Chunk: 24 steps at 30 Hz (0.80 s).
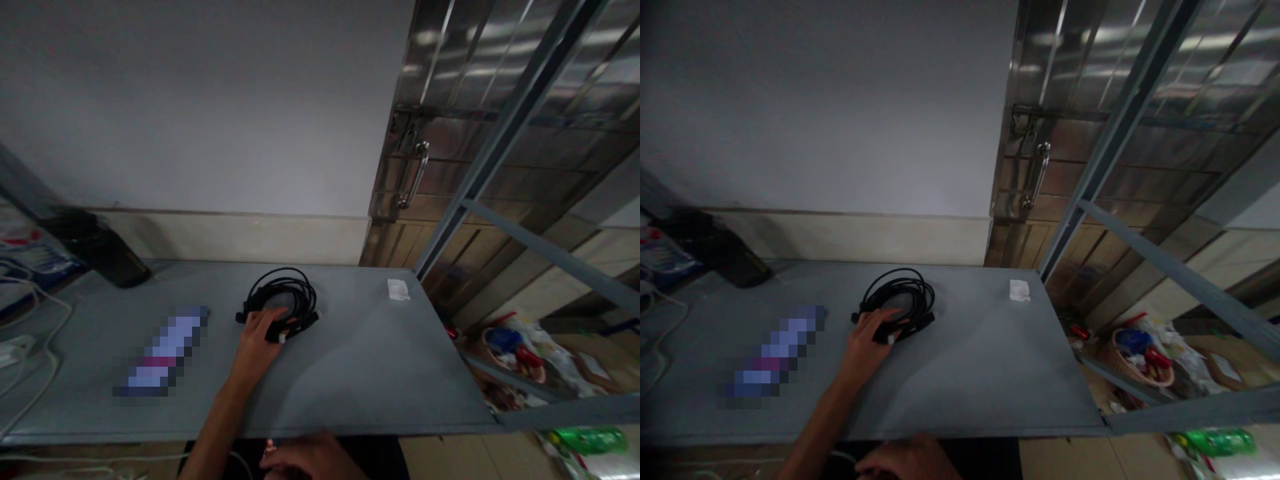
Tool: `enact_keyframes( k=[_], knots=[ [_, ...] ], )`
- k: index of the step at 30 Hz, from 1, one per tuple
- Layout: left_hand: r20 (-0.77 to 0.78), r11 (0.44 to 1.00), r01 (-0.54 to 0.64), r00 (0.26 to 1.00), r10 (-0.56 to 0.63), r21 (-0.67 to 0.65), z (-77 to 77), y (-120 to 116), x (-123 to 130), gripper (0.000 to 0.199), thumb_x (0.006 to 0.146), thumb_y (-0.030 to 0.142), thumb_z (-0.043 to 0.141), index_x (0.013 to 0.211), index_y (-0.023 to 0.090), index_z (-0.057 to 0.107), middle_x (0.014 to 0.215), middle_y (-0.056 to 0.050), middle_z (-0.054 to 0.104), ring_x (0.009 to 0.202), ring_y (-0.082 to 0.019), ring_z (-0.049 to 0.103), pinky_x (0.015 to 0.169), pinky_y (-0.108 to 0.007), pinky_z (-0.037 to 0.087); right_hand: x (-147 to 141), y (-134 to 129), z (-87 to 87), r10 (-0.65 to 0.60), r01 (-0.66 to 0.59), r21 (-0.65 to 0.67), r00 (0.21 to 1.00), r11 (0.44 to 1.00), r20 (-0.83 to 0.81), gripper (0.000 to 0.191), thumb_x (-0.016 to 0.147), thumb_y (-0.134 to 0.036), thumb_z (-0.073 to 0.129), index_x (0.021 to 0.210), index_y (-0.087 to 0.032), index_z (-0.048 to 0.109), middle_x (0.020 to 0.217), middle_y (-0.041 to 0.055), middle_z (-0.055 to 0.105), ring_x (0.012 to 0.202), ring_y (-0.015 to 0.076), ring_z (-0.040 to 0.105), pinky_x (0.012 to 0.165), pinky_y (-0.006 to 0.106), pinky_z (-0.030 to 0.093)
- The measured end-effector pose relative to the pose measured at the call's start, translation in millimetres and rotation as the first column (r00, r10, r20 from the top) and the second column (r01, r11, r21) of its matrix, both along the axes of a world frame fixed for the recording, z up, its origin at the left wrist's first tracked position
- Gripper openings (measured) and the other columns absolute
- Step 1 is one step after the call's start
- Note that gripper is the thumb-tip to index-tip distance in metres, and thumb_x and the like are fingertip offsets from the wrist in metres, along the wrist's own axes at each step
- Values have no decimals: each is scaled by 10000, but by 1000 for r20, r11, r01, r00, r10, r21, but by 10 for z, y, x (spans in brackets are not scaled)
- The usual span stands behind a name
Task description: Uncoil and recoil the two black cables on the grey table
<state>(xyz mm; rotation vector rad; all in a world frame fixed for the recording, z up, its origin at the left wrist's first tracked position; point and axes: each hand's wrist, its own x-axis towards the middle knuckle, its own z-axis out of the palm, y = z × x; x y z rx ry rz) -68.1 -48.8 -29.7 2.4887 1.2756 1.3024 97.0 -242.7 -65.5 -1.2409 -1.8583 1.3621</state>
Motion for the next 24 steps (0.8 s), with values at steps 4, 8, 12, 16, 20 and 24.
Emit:
enact_keyframes(
  k=[4, 8, 12, 16, 20, 24],
  knots=[
    [9, 1000, 19, 1000, -19, 14, -3, 18, -35, 439, 911, 91, 717, 1304, 286, 727, 1134, -60, 827, 1074, -305, 746, 955, -439, 637, 161, 415, 696, -320, 369, 301, 926, 880, -201, 354, 1058, -452, 632, 1337, -268, 749, 1073, 55, 823, 884, 234, 789, 864, 351, 629],
    [31, 999, 36, 999, -36, -26, -6, 11, -69, 562, 824, 6, 622, 1304, 277, 732, 1163, -63, 808, 1070, -286, 737, 911, -400, 638, 89, 911, 739, -360, 430, 307, 896, 849, -259, 371, 1046, -500, 718, 1300, -232, 687, 998, 49, 806, 772, 202, 748, 759, 316, 594],
    [39, 997, 78, 996, -78, -7, 6, 0, -80, 482, 843, 73, 679, 1281, 268, 723, 1154, -65, 792, 1051, -286, 730, 899, -395, 627, -71, 1160, 603, -333, 406, 215, 892, 888, -307, 344, 1084, -586, 666, 1102, -242, 661, 861, 20, 772, 616, 171, 705, 613, 274, 539],
    [47, 994, 85, 995, -88, 63, 63, 11, -38, 350, 929, 116, 663, 1241, 261, 727, 1152, -71, 790, 1055, -282, 730, 937, -410, 594, -44, 1204, 626, -350, 442, 189, 856, 877, -379, 416, 1133, -641, 558, 1008, -249, 616, 792, -1, 737, 534, 142, 662, 544, 247, 513],
    [10, 988, 86, 996, -88, 129, 120, 37, 23, 114, 996, 310, 790, 1096, 263, 764, 1001, -41, 795, 971, -284, 702, 897, -420, 529, 238, 1251, 745, -449, 560, 188, 788, 807, -421, 413, 1147, -629, 540, 1002, -248, 605, 771, -15, 697, 540, 141, 655, 509, 243, 488],
    [-49, 991, 24, 999, -18, 131, 94, 68, 45, 268, 956, 505, 873, 1004, 255, 788, 979, -51, 786, 1000, -306, 686, 916, -448, 491, 587, 1482, 767, -533, 624, 246, 771, 742, -348, 410, 1171, -602, 474, 976, -256, 575, 730, -19, 664, 570, 161, 641, 551, 270, 499]
  ],
)
